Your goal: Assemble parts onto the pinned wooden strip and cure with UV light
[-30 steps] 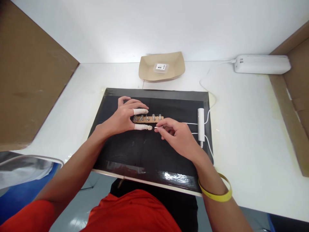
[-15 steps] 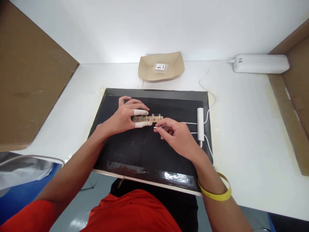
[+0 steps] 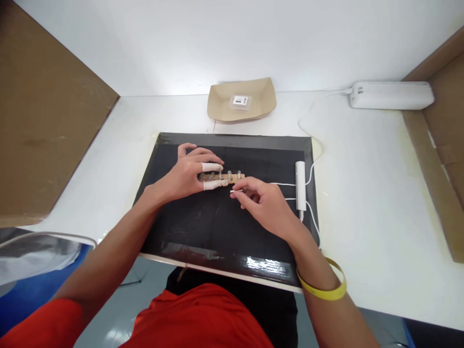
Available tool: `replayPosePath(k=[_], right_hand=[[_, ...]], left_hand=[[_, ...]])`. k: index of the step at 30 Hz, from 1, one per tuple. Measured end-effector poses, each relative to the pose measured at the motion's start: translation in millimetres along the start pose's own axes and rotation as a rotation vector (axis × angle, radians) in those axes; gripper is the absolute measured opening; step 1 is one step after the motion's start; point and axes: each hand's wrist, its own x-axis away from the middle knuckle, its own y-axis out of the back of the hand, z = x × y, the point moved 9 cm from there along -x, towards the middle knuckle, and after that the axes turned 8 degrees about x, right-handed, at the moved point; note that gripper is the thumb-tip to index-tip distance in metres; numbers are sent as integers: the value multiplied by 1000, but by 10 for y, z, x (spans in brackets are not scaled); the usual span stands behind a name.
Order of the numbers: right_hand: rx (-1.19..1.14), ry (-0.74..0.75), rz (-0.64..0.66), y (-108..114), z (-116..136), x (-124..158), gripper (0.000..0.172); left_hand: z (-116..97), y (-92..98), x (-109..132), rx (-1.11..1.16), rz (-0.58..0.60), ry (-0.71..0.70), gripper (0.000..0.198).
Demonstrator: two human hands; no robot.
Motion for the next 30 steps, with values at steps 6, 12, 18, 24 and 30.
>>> replayPosePath(k=[6, 12, 18, 24, 30], right_hand=[[10, 5, -5, 9, 4, 8, 26], [14, 2, -9, 12, 8, 8, 26], [14, 2, -7, 16, 13, 18, 26], [28, 4, -7, 8, 33, 12, 25], [29, 9, -5, 8, 36, 17, 25]], left_hand=[[3, -1, 1, -2, 7, 1, 30], [-9, 1, 2, 9, 1, -8, 26], [-40, 13, 3, 19, -3, -16, 24], [-23, -24, 6, 13, 38, 5, 27], [-29, -45, 36, 22, 32, 50, 26]])
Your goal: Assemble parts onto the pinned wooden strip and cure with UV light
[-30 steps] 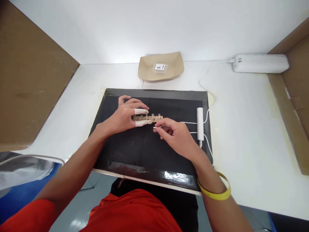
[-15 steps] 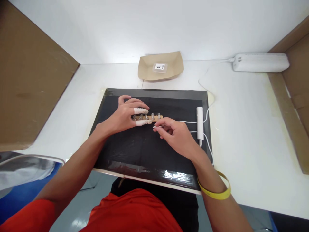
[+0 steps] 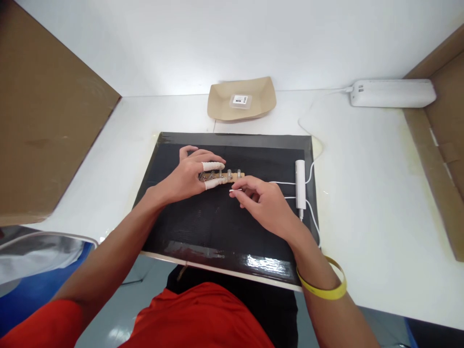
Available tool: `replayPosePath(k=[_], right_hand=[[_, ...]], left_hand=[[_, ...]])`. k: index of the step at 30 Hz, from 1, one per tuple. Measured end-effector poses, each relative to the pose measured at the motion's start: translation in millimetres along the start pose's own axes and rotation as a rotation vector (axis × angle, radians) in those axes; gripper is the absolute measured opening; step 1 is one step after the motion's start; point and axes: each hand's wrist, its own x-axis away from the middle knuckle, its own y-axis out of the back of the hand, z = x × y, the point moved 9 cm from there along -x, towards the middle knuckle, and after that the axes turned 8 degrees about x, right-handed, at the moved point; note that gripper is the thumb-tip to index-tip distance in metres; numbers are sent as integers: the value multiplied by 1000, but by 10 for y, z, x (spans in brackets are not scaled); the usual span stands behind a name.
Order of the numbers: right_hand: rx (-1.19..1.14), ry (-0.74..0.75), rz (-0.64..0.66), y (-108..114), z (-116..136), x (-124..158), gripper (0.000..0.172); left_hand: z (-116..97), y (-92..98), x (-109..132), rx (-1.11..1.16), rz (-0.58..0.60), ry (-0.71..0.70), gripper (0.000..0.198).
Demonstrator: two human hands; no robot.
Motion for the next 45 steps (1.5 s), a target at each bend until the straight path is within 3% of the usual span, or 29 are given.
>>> replayPosePath(k=[12, 27, 36, 45], right_hand=[[12, 15, -1, -7, 31, 21, 24], [14, 19, 7, -18, 52, 16, 25], [5, 20, 11, -25, 57, 16, 25], [0, 12, 24, -37, 44, 16, 24]], left_hand=[[4, 3, 14, 38, -32, 139, 18], [32, 28, 30, 45, -13, 156, 32], [19, 36, 30, 50, -40, 127, 20], [22, 38, 29, 47, -31, 134, 22]])
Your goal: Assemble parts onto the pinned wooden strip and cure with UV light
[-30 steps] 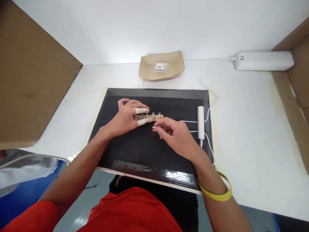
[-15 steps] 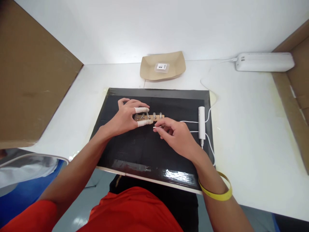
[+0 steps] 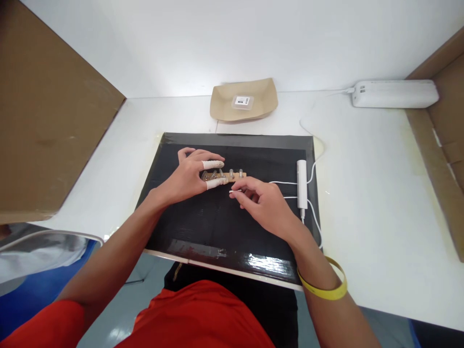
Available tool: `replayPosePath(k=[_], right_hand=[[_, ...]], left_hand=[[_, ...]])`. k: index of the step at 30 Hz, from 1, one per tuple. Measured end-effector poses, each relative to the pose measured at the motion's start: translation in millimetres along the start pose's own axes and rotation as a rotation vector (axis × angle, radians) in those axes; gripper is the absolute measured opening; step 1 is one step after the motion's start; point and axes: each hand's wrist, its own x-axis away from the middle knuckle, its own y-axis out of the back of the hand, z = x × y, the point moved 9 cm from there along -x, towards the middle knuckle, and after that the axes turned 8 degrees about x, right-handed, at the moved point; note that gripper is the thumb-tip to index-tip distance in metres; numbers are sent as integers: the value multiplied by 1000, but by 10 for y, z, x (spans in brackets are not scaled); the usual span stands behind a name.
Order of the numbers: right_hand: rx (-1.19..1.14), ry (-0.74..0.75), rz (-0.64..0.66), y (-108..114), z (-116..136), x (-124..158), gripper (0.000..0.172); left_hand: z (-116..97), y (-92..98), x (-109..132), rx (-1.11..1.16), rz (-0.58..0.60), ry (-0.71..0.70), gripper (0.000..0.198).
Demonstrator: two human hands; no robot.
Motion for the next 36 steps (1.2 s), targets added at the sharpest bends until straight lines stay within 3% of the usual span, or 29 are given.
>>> replayPosePath(k=[18, 36], right_hand=[[7, 12, -8, 6, 17, 2, 25], [11, 11, -4, -2, 25, 3, 22]], left_hand=[[-17, 20, 12, -6, 20, 8, 30], [-30, 11, 2, -11, 6, 0, 19]])
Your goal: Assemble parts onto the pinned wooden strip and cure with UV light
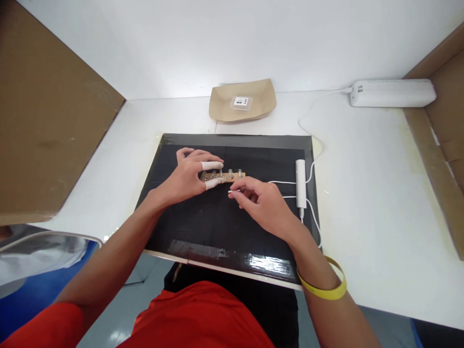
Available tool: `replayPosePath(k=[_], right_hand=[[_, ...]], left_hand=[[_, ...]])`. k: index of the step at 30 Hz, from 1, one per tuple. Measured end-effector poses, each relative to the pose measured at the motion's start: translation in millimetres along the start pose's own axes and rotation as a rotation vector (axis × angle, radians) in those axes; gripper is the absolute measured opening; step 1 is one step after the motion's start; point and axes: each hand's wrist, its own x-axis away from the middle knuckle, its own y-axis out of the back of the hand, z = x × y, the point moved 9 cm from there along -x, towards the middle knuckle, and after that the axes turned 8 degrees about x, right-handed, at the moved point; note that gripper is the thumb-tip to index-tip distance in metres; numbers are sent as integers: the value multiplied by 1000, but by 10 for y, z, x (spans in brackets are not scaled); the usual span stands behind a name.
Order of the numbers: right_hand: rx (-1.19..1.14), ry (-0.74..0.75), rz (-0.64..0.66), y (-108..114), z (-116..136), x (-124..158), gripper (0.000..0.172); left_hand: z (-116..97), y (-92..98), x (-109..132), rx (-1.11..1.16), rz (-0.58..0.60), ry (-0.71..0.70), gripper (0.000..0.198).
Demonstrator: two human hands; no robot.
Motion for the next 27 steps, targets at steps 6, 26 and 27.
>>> replayPosePath(k=[6, 26, 27], right_hand=[[-16, -1, -4, 1, -24, 2, 22], [0, 3, -10, 12, -10, 6, 22], [1, 2, -9, 13, -11, 6, 22]], left_hand=[[-12, -5, 21, -8, 14, 4, 43], [12, 109, 45, -70, -82, -2, 28], [8, 113, 50, -73, -76, -3, 27]])
